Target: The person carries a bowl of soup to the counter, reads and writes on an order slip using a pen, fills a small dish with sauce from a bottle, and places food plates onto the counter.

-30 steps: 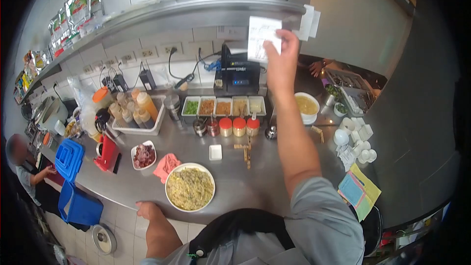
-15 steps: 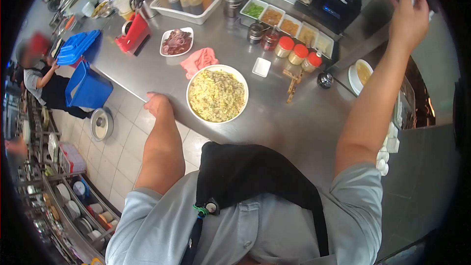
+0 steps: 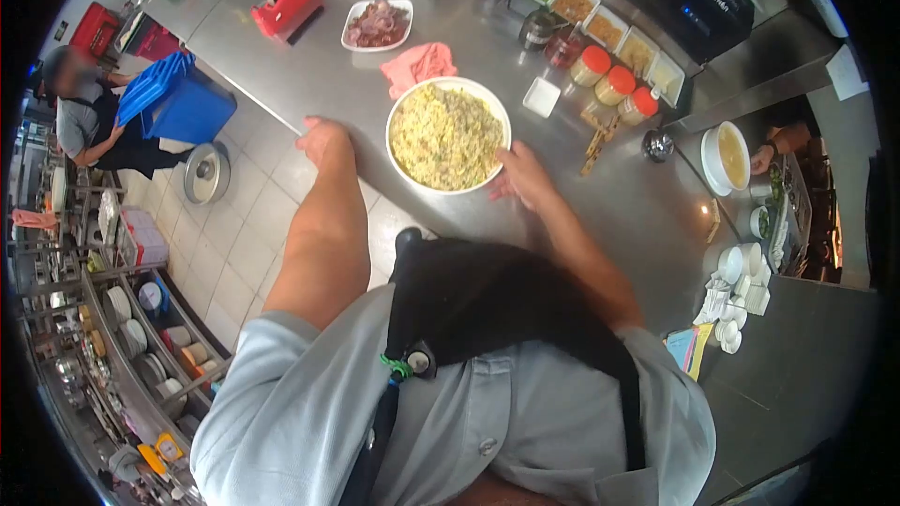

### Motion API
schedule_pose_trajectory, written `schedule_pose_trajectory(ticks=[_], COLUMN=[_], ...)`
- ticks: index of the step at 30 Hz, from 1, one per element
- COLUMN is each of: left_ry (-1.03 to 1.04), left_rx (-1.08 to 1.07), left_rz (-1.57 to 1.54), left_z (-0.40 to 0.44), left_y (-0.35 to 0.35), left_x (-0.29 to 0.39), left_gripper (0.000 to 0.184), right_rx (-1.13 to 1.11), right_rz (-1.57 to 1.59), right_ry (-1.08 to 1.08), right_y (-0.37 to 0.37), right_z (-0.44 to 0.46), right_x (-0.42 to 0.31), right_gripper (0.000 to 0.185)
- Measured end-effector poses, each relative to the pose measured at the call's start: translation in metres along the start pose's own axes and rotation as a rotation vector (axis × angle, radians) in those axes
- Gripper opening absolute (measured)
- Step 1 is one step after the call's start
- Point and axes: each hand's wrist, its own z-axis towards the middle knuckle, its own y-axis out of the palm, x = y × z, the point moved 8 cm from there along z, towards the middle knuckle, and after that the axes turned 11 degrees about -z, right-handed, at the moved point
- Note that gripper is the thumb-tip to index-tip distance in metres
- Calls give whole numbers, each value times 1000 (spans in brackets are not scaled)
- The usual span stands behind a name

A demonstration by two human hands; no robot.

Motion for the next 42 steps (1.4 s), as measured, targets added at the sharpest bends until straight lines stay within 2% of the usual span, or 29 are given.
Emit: schedule_pose_trajectory(ticks=[5,7,10,11,13,15,16,18,20,23,24,26,27,28,29,30,33,36,38,40,42], left_ry=[6,15,-92,-125,11,33,21,27,62,-52,-90,-26,11,12,37,95,78,76,54,22,3], left_rx=[-21,-68,-136,31,40,56,47,58,100,5,-99,37,89,-37,39,-3,20,33,31,-12,-75], left_rz=[-13,-189,-120,-217,-188,-183,-202,-191,-139,-355,-288,-115,-63,-145,-84,-132,-6,69,103,87,58], left_z=[8,16,49,27,50,47,41,42,53,4,40,74,69,35,19,33,18,7,0,-5,-10], left_y=[4,6,48,20,31,28,27,27,30,17,39,54,47,28,18,26,8,5,1,-2,-4], left_x=[2,-4,-30,-18,-19,-16,-15,-16,-17,-16,-28,-37,-34,-18,-9,-14,-2,-2,3,7,10], left_gripper=[69,63,59,60,65,64,64,63,63,63,61,60,60,64,68,69,66,64,64,66,70], right_rx=[80,171,224,292,359,553,670,834,914,1086,1065,1019,975,1068,1057,1060,1081,767,550,219,46], right_rz=[22,16,99,137,214,16,58,211,333,338,357,408,540,558,614,670,662,563,377,320,256], right_ry=[-110,-109,-143,-154,-184,-69,-189,-221,-126,-16,-40,-104,-160,-164,-170,-176,-133,-162,-67,-127,-130], right_y=[0,-14,-52,-75,-102,-136,-160,-187,-201,-236,-243,-255,-265,-269,-270,-270,-250,-197,-132,-72,-21], right_z=[-4,-20,-74,-99,-141,-191,-195,-227,-268,-296,-296,-290,-282,-281,-277,-271,-253,-199,-145,-81,-26], right_x=[5,8,31,42,57,71,108,143,149,179,180,192,202,201,199,195,169,135,69,14,-44], right_gripper=[34,33,37,36,36,33,34,34,35,37,39,45,47,47,48,49,47,40,30,24,24])
